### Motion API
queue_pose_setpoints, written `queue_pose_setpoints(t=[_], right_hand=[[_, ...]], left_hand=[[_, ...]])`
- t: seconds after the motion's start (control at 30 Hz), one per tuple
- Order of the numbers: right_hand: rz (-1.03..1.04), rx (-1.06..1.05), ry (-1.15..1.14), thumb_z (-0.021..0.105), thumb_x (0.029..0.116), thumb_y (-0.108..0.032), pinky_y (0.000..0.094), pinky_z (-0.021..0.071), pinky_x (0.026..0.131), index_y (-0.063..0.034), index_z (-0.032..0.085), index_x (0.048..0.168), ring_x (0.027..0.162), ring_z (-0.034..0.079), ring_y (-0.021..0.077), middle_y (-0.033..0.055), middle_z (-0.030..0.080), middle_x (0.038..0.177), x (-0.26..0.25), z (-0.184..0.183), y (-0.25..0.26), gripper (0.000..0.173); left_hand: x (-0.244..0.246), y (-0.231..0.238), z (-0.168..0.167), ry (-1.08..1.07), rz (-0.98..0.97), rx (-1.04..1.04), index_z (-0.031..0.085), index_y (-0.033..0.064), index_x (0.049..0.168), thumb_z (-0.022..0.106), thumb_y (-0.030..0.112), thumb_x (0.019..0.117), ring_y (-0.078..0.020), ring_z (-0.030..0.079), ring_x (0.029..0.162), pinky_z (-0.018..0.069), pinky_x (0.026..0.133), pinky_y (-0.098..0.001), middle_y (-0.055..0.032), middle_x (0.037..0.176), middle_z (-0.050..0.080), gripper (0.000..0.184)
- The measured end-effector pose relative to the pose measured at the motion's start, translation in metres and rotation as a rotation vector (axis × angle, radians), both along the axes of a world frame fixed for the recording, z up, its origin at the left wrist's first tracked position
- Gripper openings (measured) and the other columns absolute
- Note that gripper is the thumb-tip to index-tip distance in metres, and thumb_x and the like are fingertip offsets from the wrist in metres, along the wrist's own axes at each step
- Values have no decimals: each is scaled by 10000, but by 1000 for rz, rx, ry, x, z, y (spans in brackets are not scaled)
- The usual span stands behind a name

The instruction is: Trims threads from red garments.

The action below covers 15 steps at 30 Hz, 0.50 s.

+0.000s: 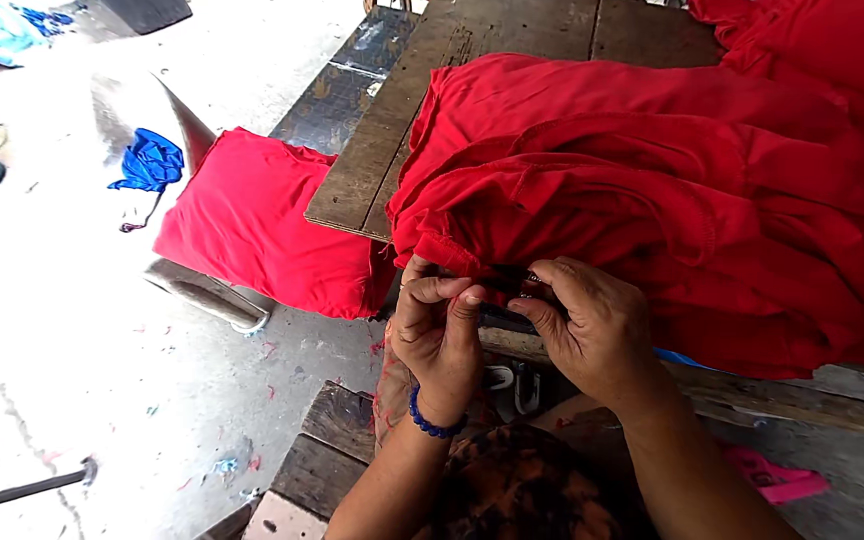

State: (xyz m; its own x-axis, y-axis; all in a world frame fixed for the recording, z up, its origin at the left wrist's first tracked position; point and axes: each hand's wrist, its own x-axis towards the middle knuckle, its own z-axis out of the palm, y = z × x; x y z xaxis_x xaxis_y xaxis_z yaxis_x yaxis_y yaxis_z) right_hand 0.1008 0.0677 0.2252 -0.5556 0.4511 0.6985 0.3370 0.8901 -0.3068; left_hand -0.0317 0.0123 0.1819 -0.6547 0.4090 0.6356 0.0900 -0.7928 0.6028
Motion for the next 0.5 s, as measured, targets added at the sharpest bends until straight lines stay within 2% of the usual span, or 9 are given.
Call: queue_pose_setpoints(t=[0.13, 0.5], right_hand=[[2, 43, 26, 613, 1031, -278, 287, 493, 607, 26, 697, 1006, 719, 638, 179, 105, 657, 796, -11, 1, -1, 316], [-68, 134, 29, 585, 1040, -230, 312, 451, 554, 19, 687, 950, 653, 603, 203, 96, 606, 723, -17, -4, -6, 284]], left_hand=[[0, 0, -2, 48, 26, 13, 718, 172, 1020, 698, 153, 979, -53, 642, 1094, 568, 904, -241, 47, 1197, 667, 49], [2, -1, -7, -4, 13, 24, 698, 164, 1073, 660, 119, 1000, -74, 664, 1037, 596, 861, -270, 34, 1140, 670, 93]])
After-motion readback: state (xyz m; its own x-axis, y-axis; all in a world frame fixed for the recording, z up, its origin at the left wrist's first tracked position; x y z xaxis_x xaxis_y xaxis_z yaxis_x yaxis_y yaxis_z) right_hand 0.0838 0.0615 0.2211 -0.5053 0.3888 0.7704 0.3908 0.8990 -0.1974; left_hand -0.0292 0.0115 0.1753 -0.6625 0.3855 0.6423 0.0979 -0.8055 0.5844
